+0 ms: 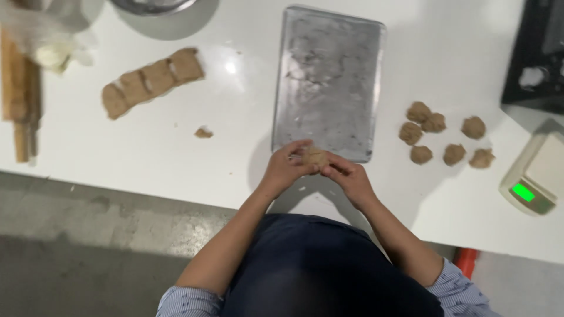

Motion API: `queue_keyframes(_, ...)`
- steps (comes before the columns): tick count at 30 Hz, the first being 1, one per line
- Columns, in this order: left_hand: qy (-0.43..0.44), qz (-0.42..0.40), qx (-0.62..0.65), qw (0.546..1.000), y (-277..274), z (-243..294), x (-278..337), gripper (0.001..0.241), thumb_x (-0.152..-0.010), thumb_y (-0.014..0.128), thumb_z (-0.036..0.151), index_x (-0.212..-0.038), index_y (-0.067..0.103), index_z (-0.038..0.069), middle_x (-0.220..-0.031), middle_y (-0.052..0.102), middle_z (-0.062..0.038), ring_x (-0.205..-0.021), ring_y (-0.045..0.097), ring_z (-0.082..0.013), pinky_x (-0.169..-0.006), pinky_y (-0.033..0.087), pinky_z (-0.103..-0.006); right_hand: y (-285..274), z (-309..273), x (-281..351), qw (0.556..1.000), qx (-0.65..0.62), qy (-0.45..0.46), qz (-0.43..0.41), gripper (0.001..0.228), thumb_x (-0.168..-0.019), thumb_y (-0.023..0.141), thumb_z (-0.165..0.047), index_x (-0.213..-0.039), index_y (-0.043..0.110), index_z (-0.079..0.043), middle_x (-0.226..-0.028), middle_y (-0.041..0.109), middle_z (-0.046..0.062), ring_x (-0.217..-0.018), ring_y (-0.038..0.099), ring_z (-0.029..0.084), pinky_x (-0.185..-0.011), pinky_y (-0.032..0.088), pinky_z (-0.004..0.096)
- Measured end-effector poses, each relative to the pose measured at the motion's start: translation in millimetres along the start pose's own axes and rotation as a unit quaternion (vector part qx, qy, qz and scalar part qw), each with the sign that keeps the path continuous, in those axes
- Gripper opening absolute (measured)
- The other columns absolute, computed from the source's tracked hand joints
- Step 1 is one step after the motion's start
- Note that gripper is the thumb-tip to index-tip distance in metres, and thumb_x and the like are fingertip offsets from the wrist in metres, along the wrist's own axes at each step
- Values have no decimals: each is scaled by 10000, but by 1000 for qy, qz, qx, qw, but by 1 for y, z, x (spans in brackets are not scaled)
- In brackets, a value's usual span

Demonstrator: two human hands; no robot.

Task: Portioning and weighing dough pieces on a digital scale in a bakery kitchen.

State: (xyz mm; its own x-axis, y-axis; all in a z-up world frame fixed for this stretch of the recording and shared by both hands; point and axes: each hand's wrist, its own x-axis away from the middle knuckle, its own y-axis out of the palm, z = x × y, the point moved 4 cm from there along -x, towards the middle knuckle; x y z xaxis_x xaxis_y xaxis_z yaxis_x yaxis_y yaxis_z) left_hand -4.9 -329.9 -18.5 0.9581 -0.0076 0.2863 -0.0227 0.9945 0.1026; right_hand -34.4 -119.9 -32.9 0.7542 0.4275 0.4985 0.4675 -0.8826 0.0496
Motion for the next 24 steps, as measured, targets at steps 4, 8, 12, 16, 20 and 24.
queue_keyframes(4, -128, 2, 82, 988, 32, 12, -3, 1038, -691, 896, 145, -1566, 337, 113, -1061, 665, -102, -933, 720, -188, -813, 593, -312, -32, -7, 16, 999, -13, -48, 6, 513, -996, 713, -210, -1453, 616, 1, -1408, 676, 130, -1246, 639, 218, -1077, 515, 370)
queue_keyframes(8, -110, -13, 85, 990, 76, 13, -17, 1189, -690, 920, 132, -1643, 211, 78, -1036, 673, -123, -970, 693, -213, -838, 589, -317, -55, -40, 36, 932, -355, -61, -50, 827, -908, 717, -336, -1594, 282, -183, -1470, 572, 108, -1226, 597, 240, -1008, 536, 436)
queue_keyframes(12, -104, -68, 94, 988, 136, 14, -25, 1242, -680, 897, 176, -1660, 141, 87, -1102, 674, -129, -998, 715, -226, -888, 587, -297, -102, -1, 48, 968, -242, -4, -70, 751, -939, 716, -274, -1552, 379, -3, -1421, 601, 126, -1257, 626, 232, -1050, 542, 388)
queue_keyframes(16, -175, -61, 128, 974, 191, 16, -31, 1250, -693, 903, 201, -1651, 107, 95, -1231, 641, -133, -1089, 677, -235, -880, 595, -331, -169, 44, 54, 967, -255, 26, 8, 605, -992, 671, -239, -1486, 493, 62, -1308, 658, 141, -1149, 663, 223, -979, 555, 376)
queue_keyframes(20, -95, -116, -178, 973, 238, -20, -41, 1198, -762, 921, 351, -1611, 124, 70, -1400, 506, -255, -1239, 553, -404, -937, 545, -470, -247, 90, 72, 916, -391, 75, 44, 393, -1069, 563, -268, -1331, 593, 23, -1159, 690, 149, -1006, 681, 244, -900, 556, 363)
queue_keyframes(24, -140, -166, -334, 917, 265, -17, -40, 897, -815, 773, 496, -1558, 440, 118, -1430, 611, -214, -1153, 703, -328, -927, 573, -380, -372, 94, 106, 840, -514, -22, 173, 262, -1004, 525, -258, -1179, 606, -81, -1145, 680, 85, -1055, 653, 234, -935, 574, 454)
